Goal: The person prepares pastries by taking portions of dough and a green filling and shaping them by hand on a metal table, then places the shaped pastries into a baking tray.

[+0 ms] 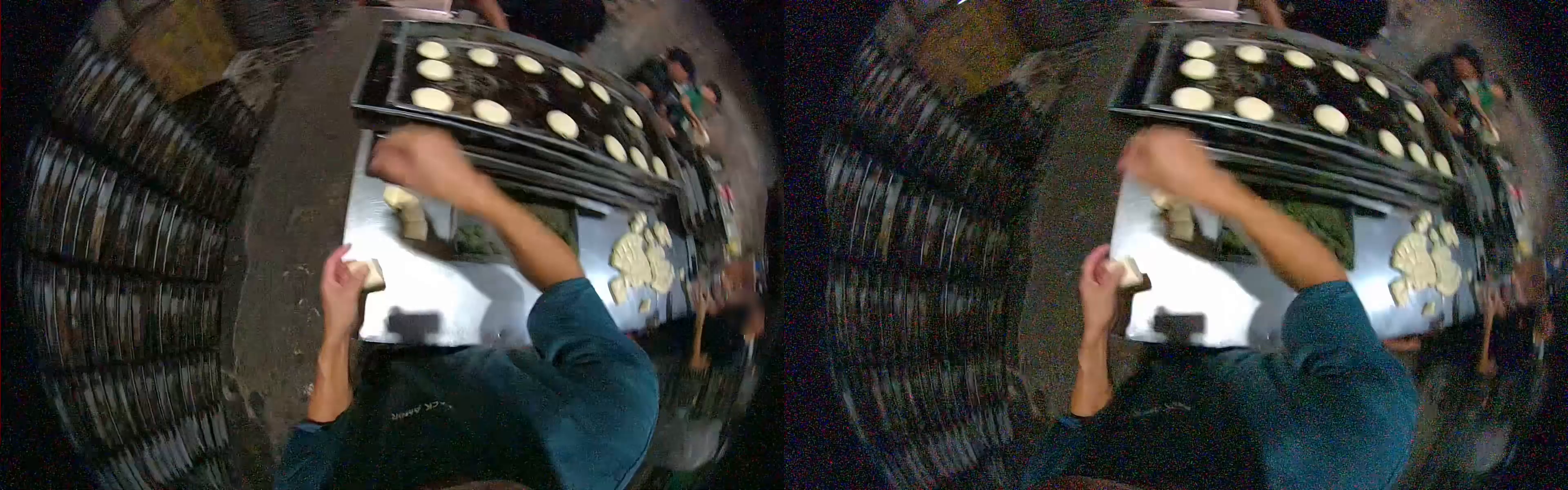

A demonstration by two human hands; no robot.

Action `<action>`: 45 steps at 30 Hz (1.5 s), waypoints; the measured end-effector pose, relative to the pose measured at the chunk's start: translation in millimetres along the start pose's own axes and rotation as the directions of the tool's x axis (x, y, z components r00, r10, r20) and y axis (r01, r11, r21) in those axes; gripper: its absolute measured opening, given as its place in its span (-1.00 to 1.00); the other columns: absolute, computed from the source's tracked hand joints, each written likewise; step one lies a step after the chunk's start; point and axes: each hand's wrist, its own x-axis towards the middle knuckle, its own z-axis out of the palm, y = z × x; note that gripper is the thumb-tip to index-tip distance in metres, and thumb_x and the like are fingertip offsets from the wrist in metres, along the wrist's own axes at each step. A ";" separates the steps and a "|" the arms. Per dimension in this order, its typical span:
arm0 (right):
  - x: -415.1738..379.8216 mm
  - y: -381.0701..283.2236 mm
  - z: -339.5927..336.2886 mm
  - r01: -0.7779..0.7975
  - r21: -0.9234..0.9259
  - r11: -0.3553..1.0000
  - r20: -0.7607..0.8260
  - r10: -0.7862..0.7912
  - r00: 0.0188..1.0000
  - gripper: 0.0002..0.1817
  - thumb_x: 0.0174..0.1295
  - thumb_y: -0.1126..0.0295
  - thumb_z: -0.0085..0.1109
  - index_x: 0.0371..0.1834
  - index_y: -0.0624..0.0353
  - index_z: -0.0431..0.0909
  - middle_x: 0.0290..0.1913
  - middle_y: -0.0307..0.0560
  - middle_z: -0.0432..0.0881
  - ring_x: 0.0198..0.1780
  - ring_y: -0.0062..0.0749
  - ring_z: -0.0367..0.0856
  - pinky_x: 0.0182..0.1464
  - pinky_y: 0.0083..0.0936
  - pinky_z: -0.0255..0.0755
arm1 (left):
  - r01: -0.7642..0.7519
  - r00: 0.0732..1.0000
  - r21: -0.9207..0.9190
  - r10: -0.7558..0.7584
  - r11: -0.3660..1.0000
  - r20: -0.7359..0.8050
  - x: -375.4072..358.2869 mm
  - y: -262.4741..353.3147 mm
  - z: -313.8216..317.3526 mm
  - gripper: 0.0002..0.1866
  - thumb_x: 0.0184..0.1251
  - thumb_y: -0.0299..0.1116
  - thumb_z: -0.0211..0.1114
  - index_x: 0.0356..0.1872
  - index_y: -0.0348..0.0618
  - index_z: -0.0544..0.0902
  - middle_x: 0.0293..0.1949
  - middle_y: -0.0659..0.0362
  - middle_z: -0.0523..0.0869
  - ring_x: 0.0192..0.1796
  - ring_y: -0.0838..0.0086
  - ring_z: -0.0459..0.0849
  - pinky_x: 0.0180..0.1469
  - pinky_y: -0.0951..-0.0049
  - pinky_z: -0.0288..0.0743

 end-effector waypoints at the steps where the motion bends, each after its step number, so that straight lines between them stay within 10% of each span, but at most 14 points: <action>1: -23.4 -32.4 4.7 -0.171 0.068 0.983 0.251 0.149 0.956 -0.67 0.18 0.13 0.15 -0.20 0.18 0.63 -0.33 0.10 0.64 -0.27 0.01 0.62 -0.20 -0.22 0.48 | -0.011 1.000 -0.267 0.016 0.964 0.015 14.4 -3.0 4.7 -0.64 0.26 -0.52 0.24 0.08 -0.32 0.47 -0.21 0.20 0.56 -0.17 0.59 0.54 -0.09 0.58 0.46; 7: -93.5 -88.9 77.8 -0.079 0.303 0.950 -0.402 0.203 0.893 -0.71 0.19 0.24 0.21 -0.25 0.30 0.59 -0.34 0.09 0.64 -0.25 -0.18 0.63 -0.19 -0.35 0.45 | -0.357 0.927 -0.050 0.347 0.933 -0.140 28.2 59.7 54.7 -0.68 0.47 -0.24 -0.01 -0.41 -0.25 0.51 -0.50 0.20 0.57 -0.44 0.55 0.53 -0.41 0.51 0.39; 9: -107.2 -99.4 98.9 -0.269 0.562 0.782 -0.544 0.595 0.592 -0.74 0.28 0.26 0.12 -0.33 0.30 0.56 -0.41 -0.08 0.62 -0.31 -0.51 0.54 -0.27 -0.51 0.39 | -0.535 0.833 0.228 0.552 0.813 -0.015 21.9 43.4 64.1 -0.67 0.45 -0.26 0.00 -0.49 -0.25 0.46 -0.57 0.14 0.53 -0.54 0.52 0.48 -0.53 0.44 0.35; 14: -135.6 -79.2 62.5 -0.289 0.933 0.214 -0.006 0.812 0.583 -0.65 0.37 0.18 0.03 -0.42 0.26 0.56 -0.46 -0.39 0.51 -0.42 -0.76 0.36 -0.44 -0.68 0.29 | -0.337 0.929 -0.104 0.349 0.936 0.125 -6.5 18.9 64.2 -0.73 0.43 -0.35 0.08 -0.50 -0.23 0.47 -0.60 0.21 0.54 -0.54 0.49 0.47 -0.45 0.47 0.38; 17: -161.9 -60.6 75.9 -0.428 0.809 0.402 -0.084 0.800 0.593 -0.68 0.35 0.22 0.03 -0.39 0.27 0.57 -0.43 -0.28 0.58 -0.40 -0.59 0.49 -0.37 -0.54 0.37 | -0.104 0.971 -0.262 0.156 0.959 0.182 -3.9 -13.7 59.6 -0.76 0.44 -0.31 0.09 -0.36 -0.27 0.56 -0.48 0.25 0.58 -0.47 0.52 0.51 -0.33 0.52 0.43; 19: -175.5 -53.6 89.2 -0.346 -0.295 0.891 -0.159 0.312 0.937 -0.74 0.28 0.29 0.04 -0.31 0.28 0.60 -0.32 -0.05 0.65 -0.29 -0.23 0.60 -0.24 -0.33 0.45 | 0.429 0.900 -0.550 -0.387 0.716 0.199 -9.7 -16.3 65.6 -0.75 0.43 -0.31 0.12 -0.12 -0.33 0.58 -0.35 0.22 0.62 -0.36 0.57 0.55 -0.26 0.54 0.48; 23: -202.7 -42.1 107.5 -0.318 0.205 0.926 0.104 0.302 0.947 -0.76 0.17 0.35 0.11 -0.19 0.23 0.63 -0.06 0.25 0.59 -0.02 0.04 0.56 0.02 -0.23 0.44 | 0.423 0.814 -0.169 -0.291 0.890 0.502 17.5 -75.0 41.3 -0.71 0.39 -0.40 0.13 0.03 -0.37 0.53 -0.17 0.11 0.66 -0.18 0.49 0.62 -0.18 0.54 0.52; 27: -195.5 78.6 66.5 -0.839 -0.070 0.540 -0.070 0.836 0.544 -0.80 0.15 0.30 0.15 -0.24 0.14 0.64 -0.11 0.12 0.65 -0.09 -0.02 0.62 0.00 -0.27 0.48 | 0.078 0.862 0.304 -0.218 0.950 0.458 23.7 -45.1 42.2 -0.72 0.29 -0.38 0.23 -0.04 -0.30 0.65 -0.11 0.10 0.68 -0.16 0.40 0.65 -0.08 0.47 0.52; 28: -203.9 119.3 71.2 -0.819 -0.168 0.549 -0.144 0.808 0.571 -0.78 0.15 0.26 0.11 -0.27 0.14 0.64 -0.19 0.15 0.65 -0.12 0.01 0.62 -0.06 -0.20 0.49 | -0.348 0.866 0.435 0.107 0.830 0.489 31.2 -59.0 42.9 -0.71 0.23 -0.35 0.28 -0.06 -0.23 0.68 -0.11 0.02 0.70 -0.12 0.29 0.68 -0.02 0.43 0.50; 32: -220.7 189.1 86.2 -0.746 -0.179 0.641 0.060 0.764 0.642 -0.72 0.13 0.18 0.14 -0.26 0.15 0.65 -0.25 0.19 0.67 -0.19 0.03 0.65 -0.13 -0.19 0.51 | -0.289 0.912 0.478 0.086 0.829 0.402 43.4 -35.3 78.0 -0.73 0.19 -0.34 0.30 -0.14 -0.27 0.69 -0.16 0.02 0.71 -0.14 0.28 0.69 -0.05 0.41 0.51; 34: -224.9 188.8 77.8 -0.762 0.017 0.647 -0.012 0.763 0.647 -0.71 0.12 0.20 0.18 -0.23 0.17 0.65 -0.27 0.17 0.67 -0.21 0.01 0.66 -0.13 -0.23 0.51 | 0.137 0.921 0.237 -0.212 0.962 0.328 51.9 -39.1 94.1 -0.75 0.24 -0.38 0.27 -0.16 -0.35 0.67 -0.23 0.09 0.71 -0.22 0.39 0.67 -0.11 0.46 0.52; 39: -193.1 84.6 32.1 -0.595 0.591 0.545 -0.079 0.773 0.629 -0.76 0.14 0.39 0.19 -0.15 0.24 0.63 -0.32 0.06 0.68 -0.26 -0.07 0.65 -0.16 -0.38 0.51 | 0.413 0.881 -0.246 -0.317 0.877 0.351 49.6 -44.2 139.9 -0.74 0.40 -0.41 0.12 -0.05 -0.42 0.57 -0.25 0.13 0.68 -0.27 0.52 0.65 -0.22 0.54 0.52; 42: -189.1 51.4 65.6 -0.285 0.107 0.953 -0.403 0.304 0.864 -0.76 0.19 0.37 0.18 -0.12 0.25 0.63 -0.23 0.07 0.65 -0.23 -0.17 0.64 -0.13 -0.42 0.48 | 0.424 0.865 -0.281 -0.294 0.861 0.406 42.0 -38.9 153.5 -0.72 0.44 -0.29 0.08 -0.08 -0.33 0.56 -0.22 0.13 0.67 -0.23 0.49 0.66 -0.13 0.56 0.56; 45: -180.3 41.3 47.2 -0.446 0.097 0.890 -0.155 0.456 0.876 -0.74 0.23 0.38 0.13 -0.08 0.26 0.61 -0.21 0.05 0.66 -0.21 -0.21 0.64 -0.12 -0.43 0.48 | 0.419 0.875 -0.455 -0.215 0.786 0.434 38.7 -38.1 145.5 -0.72 0.44 -0.30 0.06 -0.04 -0.33 0.53 -0.19 0.12 0.65 -0.20 0.50 0.66 -0.13 0.56 0.58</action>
